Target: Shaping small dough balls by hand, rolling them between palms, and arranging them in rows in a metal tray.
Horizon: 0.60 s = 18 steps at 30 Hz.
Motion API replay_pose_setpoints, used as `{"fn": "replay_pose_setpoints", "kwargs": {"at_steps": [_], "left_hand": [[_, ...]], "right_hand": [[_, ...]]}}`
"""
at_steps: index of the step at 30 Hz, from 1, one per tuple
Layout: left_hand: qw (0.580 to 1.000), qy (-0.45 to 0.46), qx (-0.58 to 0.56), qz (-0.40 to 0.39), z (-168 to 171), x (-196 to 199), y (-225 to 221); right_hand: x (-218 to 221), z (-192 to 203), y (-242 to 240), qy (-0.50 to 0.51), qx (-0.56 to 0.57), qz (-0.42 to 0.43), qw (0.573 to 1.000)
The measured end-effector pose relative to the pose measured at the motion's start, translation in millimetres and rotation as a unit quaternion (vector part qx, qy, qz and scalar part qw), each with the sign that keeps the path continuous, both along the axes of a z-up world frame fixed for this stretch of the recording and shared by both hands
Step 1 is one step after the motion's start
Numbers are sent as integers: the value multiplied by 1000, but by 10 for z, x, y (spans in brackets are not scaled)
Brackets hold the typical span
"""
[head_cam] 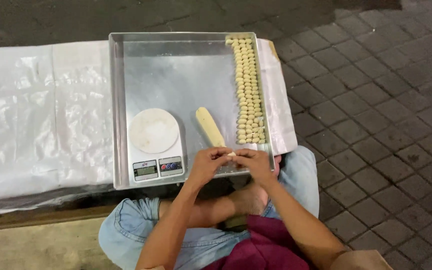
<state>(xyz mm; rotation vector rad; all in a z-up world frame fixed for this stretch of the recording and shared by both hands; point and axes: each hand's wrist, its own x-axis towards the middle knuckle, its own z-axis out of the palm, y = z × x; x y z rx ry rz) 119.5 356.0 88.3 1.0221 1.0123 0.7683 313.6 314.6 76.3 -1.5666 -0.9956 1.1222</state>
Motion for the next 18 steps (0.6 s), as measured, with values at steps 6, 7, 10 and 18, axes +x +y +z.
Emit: {"fn": "replay_pose_setpoints", "kwargs": {"at_steps": [6,7,10,18], "left_hand": [[996,-20,71,-40,-39,-22,40],[991,-29,124,-48,23,-32,63],[979,-79,177,-61,-24,-26,52],[986,-81,114,90,-93,-3,110]], "right_hand": [[425,-249,111,286,-188,32,939],[432,-246,144,290,-211,51,932],[426,-203,195,288,-243,81,923],[-140,300,223,158,-65,-16,985]]}}
